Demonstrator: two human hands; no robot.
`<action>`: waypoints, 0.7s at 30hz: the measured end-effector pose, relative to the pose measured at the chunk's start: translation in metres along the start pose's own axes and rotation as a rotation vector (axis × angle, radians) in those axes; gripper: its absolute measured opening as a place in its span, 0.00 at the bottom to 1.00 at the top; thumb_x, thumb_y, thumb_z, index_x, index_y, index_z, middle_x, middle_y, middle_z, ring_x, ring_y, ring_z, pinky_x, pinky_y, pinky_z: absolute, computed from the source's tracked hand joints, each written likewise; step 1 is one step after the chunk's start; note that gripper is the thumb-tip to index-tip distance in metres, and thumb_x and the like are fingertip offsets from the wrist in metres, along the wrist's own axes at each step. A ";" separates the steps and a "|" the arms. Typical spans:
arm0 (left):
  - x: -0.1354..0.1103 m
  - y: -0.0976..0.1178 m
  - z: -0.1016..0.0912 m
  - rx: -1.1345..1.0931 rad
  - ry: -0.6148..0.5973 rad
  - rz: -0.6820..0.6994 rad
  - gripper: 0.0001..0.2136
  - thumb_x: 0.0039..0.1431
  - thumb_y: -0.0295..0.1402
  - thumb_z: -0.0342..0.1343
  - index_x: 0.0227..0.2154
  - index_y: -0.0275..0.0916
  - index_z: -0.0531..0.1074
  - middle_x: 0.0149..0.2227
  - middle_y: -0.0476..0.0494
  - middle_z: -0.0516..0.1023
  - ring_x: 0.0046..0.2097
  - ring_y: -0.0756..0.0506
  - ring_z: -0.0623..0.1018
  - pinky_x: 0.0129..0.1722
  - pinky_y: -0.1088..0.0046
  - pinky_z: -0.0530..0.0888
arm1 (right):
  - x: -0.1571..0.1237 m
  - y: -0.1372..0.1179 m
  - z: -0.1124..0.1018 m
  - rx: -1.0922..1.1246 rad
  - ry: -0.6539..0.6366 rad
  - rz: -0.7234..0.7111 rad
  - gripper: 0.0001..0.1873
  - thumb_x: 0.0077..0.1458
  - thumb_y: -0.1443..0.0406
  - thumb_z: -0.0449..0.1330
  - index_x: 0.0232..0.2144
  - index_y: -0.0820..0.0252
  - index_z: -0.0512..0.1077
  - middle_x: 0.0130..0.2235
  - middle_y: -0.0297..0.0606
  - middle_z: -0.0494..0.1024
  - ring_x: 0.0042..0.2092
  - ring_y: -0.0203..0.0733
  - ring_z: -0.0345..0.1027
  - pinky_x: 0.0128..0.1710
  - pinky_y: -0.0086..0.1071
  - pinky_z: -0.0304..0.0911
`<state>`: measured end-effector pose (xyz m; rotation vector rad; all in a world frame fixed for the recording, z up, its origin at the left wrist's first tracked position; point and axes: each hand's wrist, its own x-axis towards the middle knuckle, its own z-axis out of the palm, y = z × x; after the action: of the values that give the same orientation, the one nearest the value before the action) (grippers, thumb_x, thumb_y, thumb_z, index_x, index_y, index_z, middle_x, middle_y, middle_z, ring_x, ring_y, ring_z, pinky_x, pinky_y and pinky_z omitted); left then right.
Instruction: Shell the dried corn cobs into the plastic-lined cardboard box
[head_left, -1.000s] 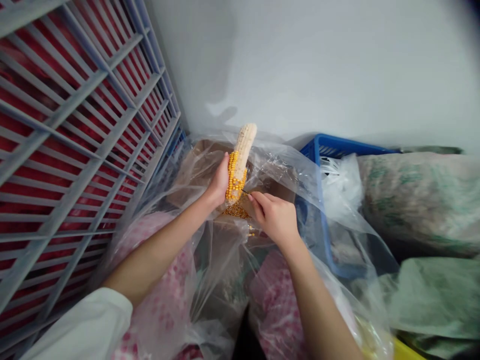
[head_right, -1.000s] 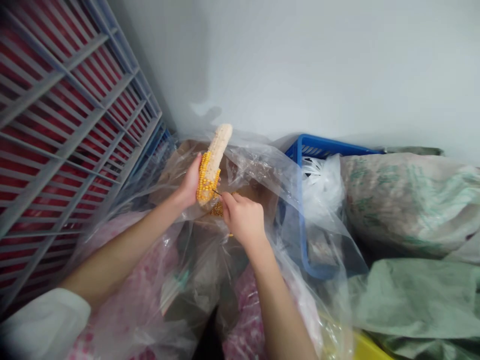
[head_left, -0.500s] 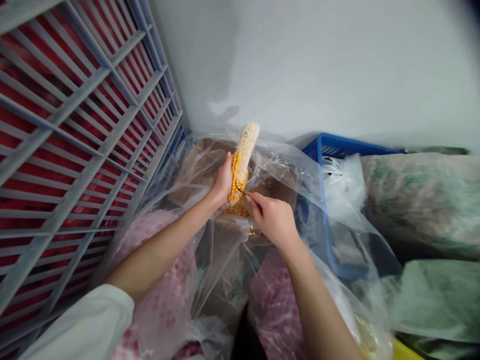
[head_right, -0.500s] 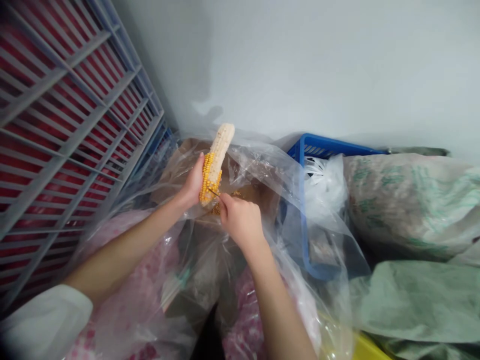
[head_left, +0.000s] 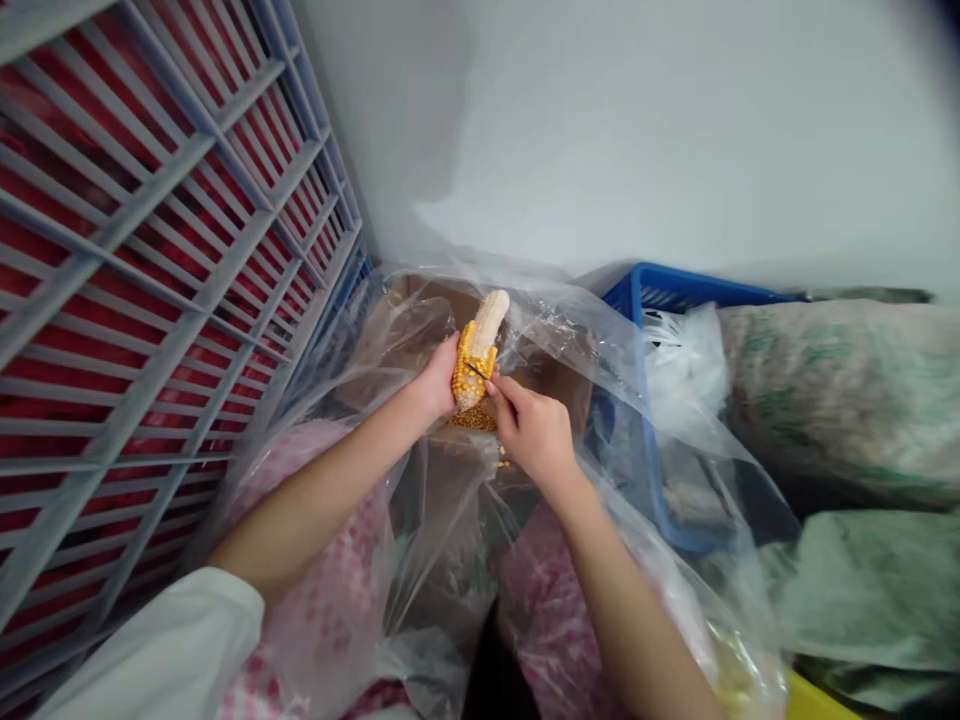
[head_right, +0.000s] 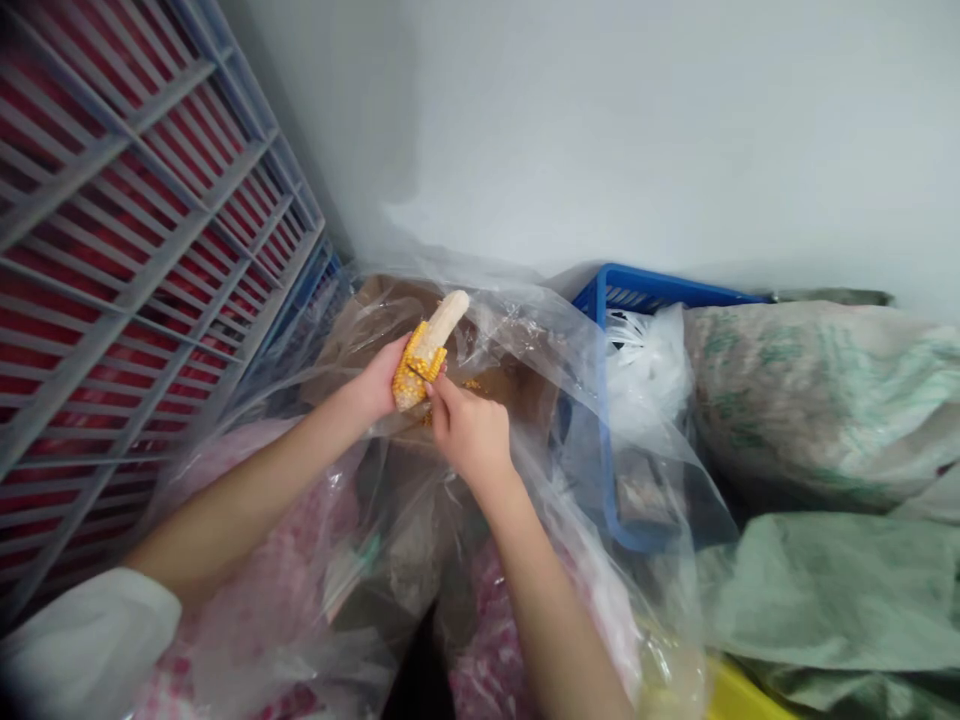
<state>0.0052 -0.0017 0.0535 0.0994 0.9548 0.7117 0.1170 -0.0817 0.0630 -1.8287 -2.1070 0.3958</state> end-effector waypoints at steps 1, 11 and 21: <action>-0.001 0.000 0.000 -0.002 -0.004 -0.003 0.21 0.59 0.44 0.37 0.31 0.33 0.70 0.16 0.46 0.70 0.18 0.49 0.71 0.17 0.75 0.68 | 0.000 0.001 -0.001 0.025 -0.005 0.001 0.17 0.59 0.59 0.43 0.31 0.56 0.69 0.25 0.34 0.74 0.24 0.33 0.64 0.23 0.27 0.43; -0.008 0.012 0.004 0.036 0.015 0.206 0.24 0.58 0.47 0.35 0.34 0.32 0.69 0.17 0.48 0.70 0.18 0.51 0.70 0.18 0.77 0.66 | -0.001 0.010 -0.012 0.173 -0.010 0.024 0.18 0.58 0.56 0.43 0.26 0.58 0.67 0.19 0.29 0.63 0.20 0.30 0.53 0.23 0.26 0.43; -0.005 -0.006 0.008 0.063 0.016 0.258 0.22 0.57 0.47 0.39 0.31 0.34 0.70 0.18 0.49 0.71 0.21 0.52 0.71 0.21 0.79 0.67 | 0.003 -0.005 -0.002 0.687 0.099 0.184 0.16 0.56 0.54 0.47 0.25 0.59 0.63 0.22 0.29 0.61 0.25 0.30 0.54 0.26 0.25 0.48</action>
<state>0.0127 -0.0071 0.0593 0.2762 0.9903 0.9206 0.1130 -0.0790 0.0668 -1.5728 -1.4716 0.9188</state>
